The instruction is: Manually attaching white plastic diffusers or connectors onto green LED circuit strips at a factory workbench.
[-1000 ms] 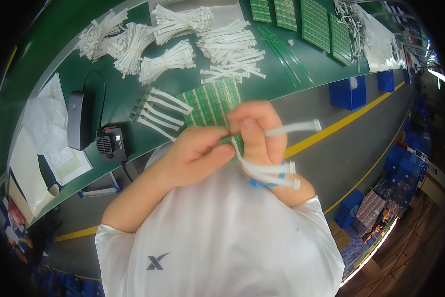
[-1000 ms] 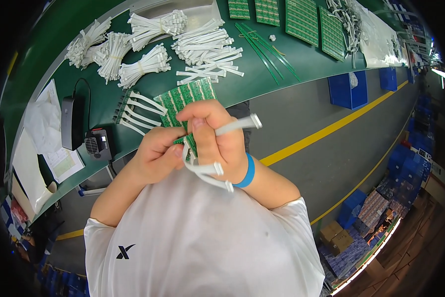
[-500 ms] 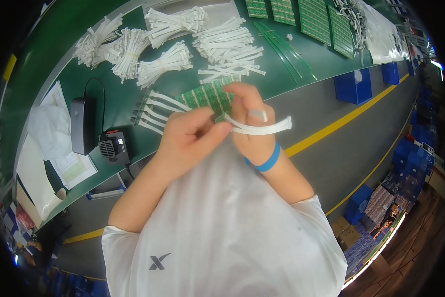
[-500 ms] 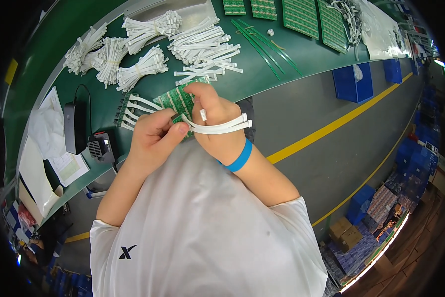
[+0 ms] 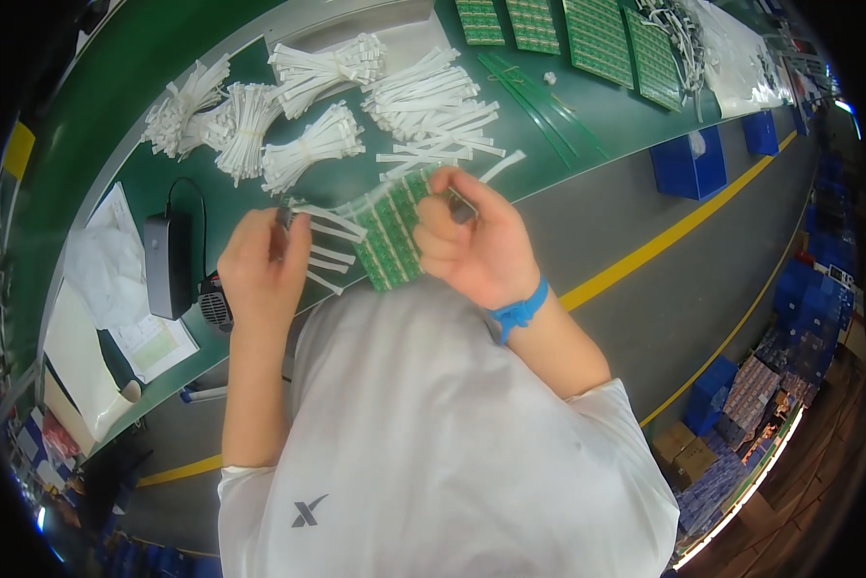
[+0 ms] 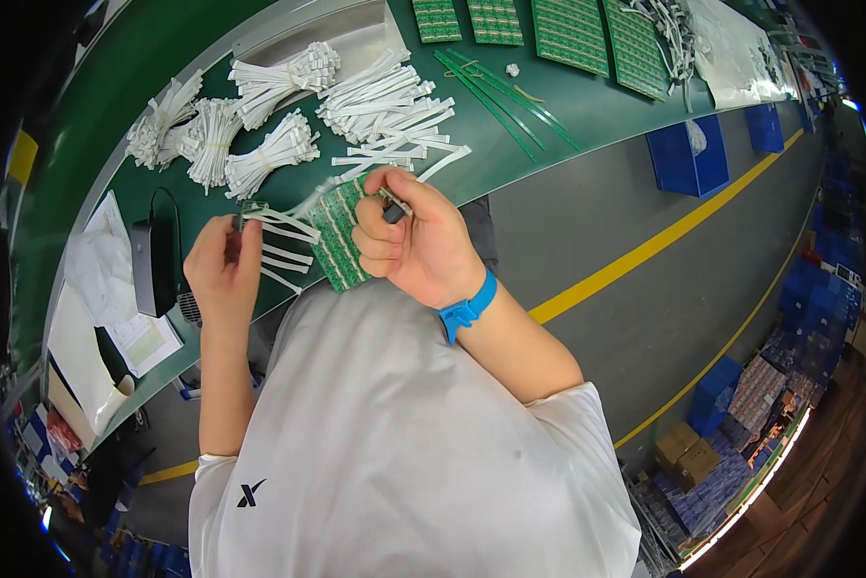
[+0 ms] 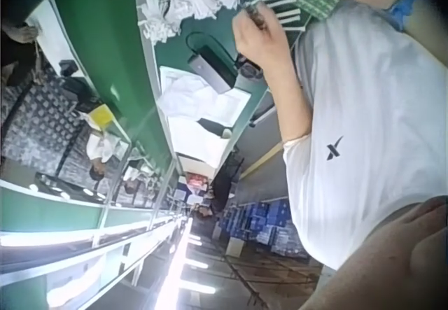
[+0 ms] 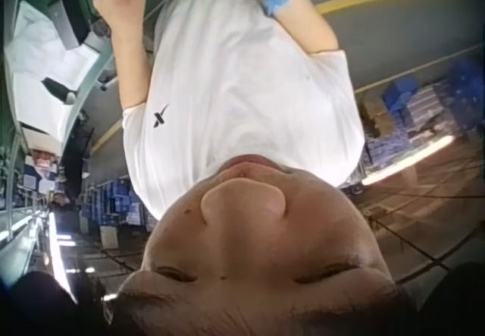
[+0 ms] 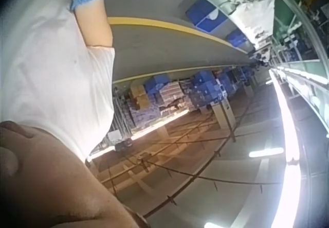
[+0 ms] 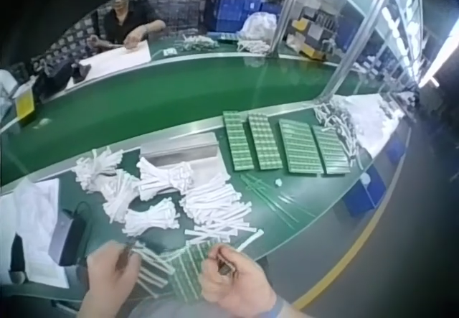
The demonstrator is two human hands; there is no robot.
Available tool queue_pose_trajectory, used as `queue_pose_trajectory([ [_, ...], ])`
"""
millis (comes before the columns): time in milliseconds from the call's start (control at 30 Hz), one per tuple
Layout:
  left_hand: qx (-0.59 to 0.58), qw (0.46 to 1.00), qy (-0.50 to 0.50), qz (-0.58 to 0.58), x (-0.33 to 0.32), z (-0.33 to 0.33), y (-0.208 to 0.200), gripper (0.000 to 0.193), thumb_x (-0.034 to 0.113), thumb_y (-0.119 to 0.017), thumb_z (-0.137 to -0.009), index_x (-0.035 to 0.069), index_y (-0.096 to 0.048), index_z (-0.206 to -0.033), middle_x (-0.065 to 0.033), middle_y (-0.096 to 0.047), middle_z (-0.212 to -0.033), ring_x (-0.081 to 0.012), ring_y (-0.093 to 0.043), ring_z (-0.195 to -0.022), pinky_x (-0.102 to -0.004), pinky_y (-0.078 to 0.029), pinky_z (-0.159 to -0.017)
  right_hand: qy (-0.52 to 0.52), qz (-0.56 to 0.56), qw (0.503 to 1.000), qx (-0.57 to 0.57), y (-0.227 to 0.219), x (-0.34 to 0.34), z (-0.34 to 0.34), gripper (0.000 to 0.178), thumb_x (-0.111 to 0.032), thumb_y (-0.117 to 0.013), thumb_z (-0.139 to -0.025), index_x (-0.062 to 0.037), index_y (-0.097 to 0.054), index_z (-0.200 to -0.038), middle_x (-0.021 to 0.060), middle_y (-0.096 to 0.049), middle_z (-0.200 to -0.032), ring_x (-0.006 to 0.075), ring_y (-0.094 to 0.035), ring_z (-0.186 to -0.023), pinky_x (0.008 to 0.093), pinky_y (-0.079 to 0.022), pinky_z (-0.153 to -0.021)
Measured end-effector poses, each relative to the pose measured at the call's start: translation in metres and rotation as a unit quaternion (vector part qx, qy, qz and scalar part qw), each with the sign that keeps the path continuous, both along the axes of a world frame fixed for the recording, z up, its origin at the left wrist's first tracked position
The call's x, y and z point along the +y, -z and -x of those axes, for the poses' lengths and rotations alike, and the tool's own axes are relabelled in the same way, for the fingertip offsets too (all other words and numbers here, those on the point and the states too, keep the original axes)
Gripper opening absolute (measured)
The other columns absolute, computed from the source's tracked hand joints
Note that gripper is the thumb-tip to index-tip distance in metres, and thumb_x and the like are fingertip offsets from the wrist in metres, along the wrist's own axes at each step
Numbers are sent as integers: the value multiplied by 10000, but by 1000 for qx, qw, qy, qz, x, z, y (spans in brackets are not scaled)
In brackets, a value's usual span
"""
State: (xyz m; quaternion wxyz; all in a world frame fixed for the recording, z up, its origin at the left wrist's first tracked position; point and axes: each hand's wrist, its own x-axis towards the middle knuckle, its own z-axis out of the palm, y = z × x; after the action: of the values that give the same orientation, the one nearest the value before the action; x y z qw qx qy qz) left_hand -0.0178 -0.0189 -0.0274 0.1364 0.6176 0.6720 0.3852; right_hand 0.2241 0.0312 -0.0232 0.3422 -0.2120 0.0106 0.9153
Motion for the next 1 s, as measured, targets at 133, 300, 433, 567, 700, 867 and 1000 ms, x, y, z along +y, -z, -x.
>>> queue_pose_trajectory([
  [133,63,998,-30,-11,3,7,10,196,91,-800,-797,23,-623,-845,-76,-540,-656,-234,-532,-557,-351,-428,-511,-25,15,997,73,5,2,-1,288,-368,-363,-1086,-169,-571,-1086,-17,-329,-649,103,-278,-561,262,-231,-493],
  [300,133,990,-19,-42,7,7,16,237,75,-831,-758,26,-629,-871,-61,-497,-668,-201,-490,-582,-357,-401,-527,-70,-58,994,-55,-1,3,6,295,-385,-397,-1080,-155,-560,-1168,-41,-270,-605,90,-230,-513,252,-198,-468],
  [433,78,985,37,-148,5,-2,4,284,29,-811,-741,6,-660,-980,-102,-636,-888,-280,-595,-807,-359,-472,-671,-117,-106,975,-157,-9,4,14,297,-393,-414,-1077,-141,-550,-1153,-35,-286,-598,79,-233,-513,250,-159,-456],
  [567,65,964,246,-76,0,-23,-22,348,87,-804,-674,56,-694,-1002,-51,-658,-971,-239,-627,-854,-349,-456,-733,-195,-128,945,-229,-10,3,23,297,-393,-461,-1066,-110,-543,-1110,-28,-391,-653,57,-270,-504,238,-158,-440],
  [700,56,951,284,-104,2,-29,-5,290,85,-733,-683,58,-679,-966,-45,-638,-992,-221,-627,-859,-350,-461,-730,-232,-136,926,-265,-5,4,29,301,-365,-480,-1058,-77,-564,-1039,-26,-447,-718,44,-295,-507,235,-171,-429],
  [867,50,950,283,-121,3,-27,4,276,69,-698,-666,32,-655,-936,-60,-622,-964,-233,-622,-849,-350,-478,-707,-208,-187,902,-329,-9,2,40,351,-369,-441,-1065,-60,-588,-986,-23,-426,-651,57,-291,-489,248,-187,-431],
  [1000,48,955,271,-109,4,-24,2,286,-52,-754,-675,-11,-668,-945,-90,-651,-948,-263,-624,-806,-374,-496,-686,-202,-176,913,-307,-6,4,43,396,-443,-490,-1045,-58,-541,-971,-35,-387,-646,47,-262,-494,244,-166,-431],
])
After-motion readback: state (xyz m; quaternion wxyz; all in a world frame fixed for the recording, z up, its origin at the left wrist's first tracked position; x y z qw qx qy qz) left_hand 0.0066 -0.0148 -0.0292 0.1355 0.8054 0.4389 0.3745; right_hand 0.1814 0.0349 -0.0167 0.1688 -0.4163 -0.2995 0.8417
